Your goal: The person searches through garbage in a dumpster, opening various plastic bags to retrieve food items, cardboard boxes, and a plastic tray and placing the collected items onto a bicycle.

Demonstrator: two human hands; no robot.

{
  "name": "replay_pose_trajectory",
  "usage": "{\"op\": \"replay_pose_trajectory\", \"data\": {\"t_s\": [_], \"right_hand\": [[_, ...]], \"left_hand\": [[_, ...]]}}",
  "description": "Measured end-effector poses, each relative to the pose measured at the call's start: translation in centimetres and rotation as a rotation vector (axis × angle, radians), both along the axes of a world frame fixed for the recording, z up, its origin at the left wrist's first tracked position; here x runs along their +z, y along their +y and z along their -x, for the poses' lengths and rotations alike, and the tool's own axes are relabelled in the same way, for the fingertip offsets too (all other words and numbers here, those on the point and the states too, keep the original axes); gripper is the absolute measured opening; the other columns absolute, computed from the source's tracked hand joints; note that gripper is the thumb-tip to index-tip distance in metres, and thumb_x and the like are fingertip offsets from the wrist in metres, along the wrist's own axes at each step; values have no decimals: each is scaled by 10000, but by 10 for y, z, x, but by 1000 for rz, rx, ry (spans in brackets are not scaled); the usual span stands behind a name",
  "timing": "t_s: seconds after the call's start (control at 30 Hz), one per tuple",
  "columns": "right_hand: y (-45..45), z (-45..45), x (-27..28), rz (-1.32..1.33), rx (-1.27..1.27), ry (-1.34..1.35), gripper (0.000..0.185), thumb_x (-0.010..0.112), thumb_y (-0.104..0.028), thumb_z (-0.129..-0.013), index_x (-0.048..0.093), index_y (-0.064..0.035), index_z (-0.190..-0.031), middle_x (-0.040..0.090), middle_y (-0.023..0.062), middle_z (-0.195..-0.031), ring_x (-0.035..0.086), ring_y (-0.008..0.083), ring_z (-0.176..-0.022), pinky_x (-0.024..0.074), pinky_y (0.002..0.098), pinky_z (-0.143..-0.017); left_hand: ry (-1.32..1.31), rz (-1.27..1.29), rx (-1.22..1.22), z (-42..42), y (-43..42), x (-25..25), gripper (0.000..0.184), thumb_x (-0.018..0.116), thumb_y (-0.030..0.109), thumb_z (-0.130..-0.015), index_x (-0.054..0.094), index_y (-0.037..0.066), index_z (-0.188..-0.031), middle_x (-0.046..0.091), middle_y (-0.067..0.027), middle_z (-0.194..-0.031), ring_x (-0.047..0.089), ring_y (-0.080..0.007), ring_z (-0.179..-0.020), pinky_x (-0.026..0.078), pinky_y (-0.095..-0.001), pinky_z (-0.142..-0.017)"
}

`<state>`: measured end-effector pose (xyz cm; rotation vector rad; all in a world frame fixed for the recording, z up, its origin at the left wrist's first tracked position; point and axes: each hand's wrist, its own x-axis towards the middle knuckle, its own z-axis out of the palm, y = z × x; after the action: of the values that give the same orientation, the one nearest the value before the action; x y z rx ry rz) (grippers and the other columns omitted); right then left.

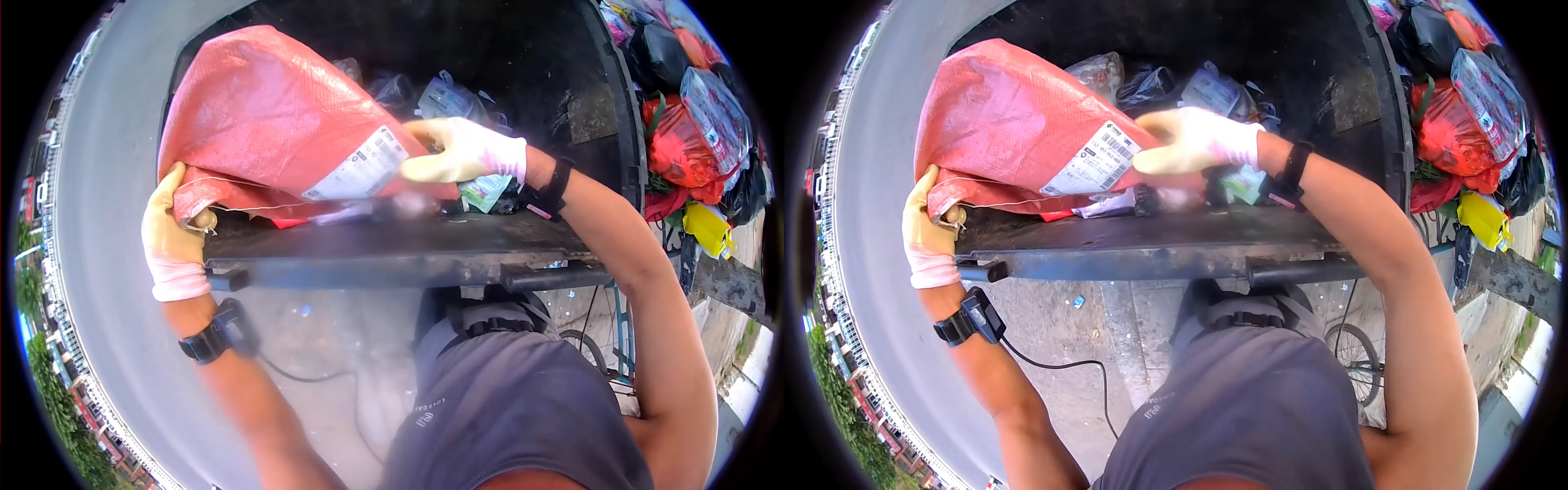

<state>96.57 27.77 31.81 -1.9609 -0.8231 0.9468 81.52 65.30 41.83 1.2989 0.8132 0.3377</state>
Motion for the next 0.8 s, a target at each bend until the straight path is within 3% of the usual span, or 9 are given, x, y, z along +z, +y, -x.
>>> {"op": "replay_pose_trajectory", "data": {"t_s": [0.17, 0.2, 0.23, 0.27, 0.37, 0.4, 0.53, 0.57, 0.8], "right_hand": [[46, 18, -17, 180, -189, 81, 352, 757, -378, -986, 797, -34, -1045, 752, 14, -880, 630, 78, -788, 525, 294, -726], [53, 9, -26, 137, -202, 150, 478, 733, -426, -980, 770, 0, -1194, 796, 137, -1097, 741, 208, -990, 577, 364, -863], [64, 2, -42, 77, -273, 122, 450, 748, -416, -985, 774, -8, -1172, 799, 121, -1077, 737, 184, -966, 576, 353, -848], [74, -3, -38, 60, -290, 111, 448, 750, -424, -987, 776, -12, -1161, 799, 118, -1059, 735, 179, -948, 576, 352, -843], [113, -15, -37, -67, -432, 198, 424, 785, -409, -978, 794, -13, -1130, 798, 110, -1035, 725, 183, -874, 581, 354, -790], [128, -15, -18, -23, -421, 202, 415, 788, -386, -978, 791, -9, -1152, 801, 120, -1055, 742, 203, -889, 591, 357, -798], [188, -7, 1, -259, -358, 352, 368, 847, -298, -931, 811, -19, -1169, 805, 118, -1089, 744, 191, -945, 599, 335, -859], [198, -2, 7, -285, -279, 383, 438, 784, -353, -983, 777, 11, -1228, 804, 162, -1127, 797, 303, -995, 646, 378, -909], [230, 27, 3, -217, -7, 675, 511, 796, -393, -981, 703, 12, -1278, 785, 193, -1125, 792, 300, -969, 650, 442, -869]], "left_hand": [[128, 68, 59, 27, 41, -39, 164, 790, 243, -978, 709, 103, -952, 672, -5, -741, 547, -135, -518, 398, -279, -468], [158, 26, 84, 32, 55, -49, 175, 800, 252, -971, 720, 97, -978, 682, -9, -754, 562, -130, -532, 409, -273, -475], [187, -15, 107, 38, 68, -57, 191, 810, 262, -964, 731, 92, -1003, 692, -13, -768, 577, -126, -546, 419, -267, -482], [183, -247, 24, 49, 73, -60, 456, 817, 325, -966, 706, -4, -1261, 764, -108, -1031, 716, -190, -791, 561, -309, -644], [378, -1001, 161, 54, 28, -46, 771, 809, 395, -979, 522, -68, -1524, 671, -216, -1386, 700, -286, -1171, 583, -391, -970], [221, -1189, 175, 60, 9, -50, 922, 815, 425, -973, 383, -82, -1610, 509, -279, -1582, 552, -361, -1413, 433, -434, -1199], [192, -1458, -73, 62, -100, -55, 963, 895, 389, -867, 436, -56, -1588, 390, -327, -1661, 384, -456, -1546, 295, -582, -1265], [219, -1459, -96, 58, -108, -69, 961, 887, 415, -859, 449, -41, -1583, 389, -325, -1665, 391, -483, -1530, 292, -613, -1246], [132, -1213, -46, 73, -63, -128, 260, 682, 158, -1014, 747, -39, -1171, 773, -231, -1031, 749, -379, -918, 573, -409, -876]]}}
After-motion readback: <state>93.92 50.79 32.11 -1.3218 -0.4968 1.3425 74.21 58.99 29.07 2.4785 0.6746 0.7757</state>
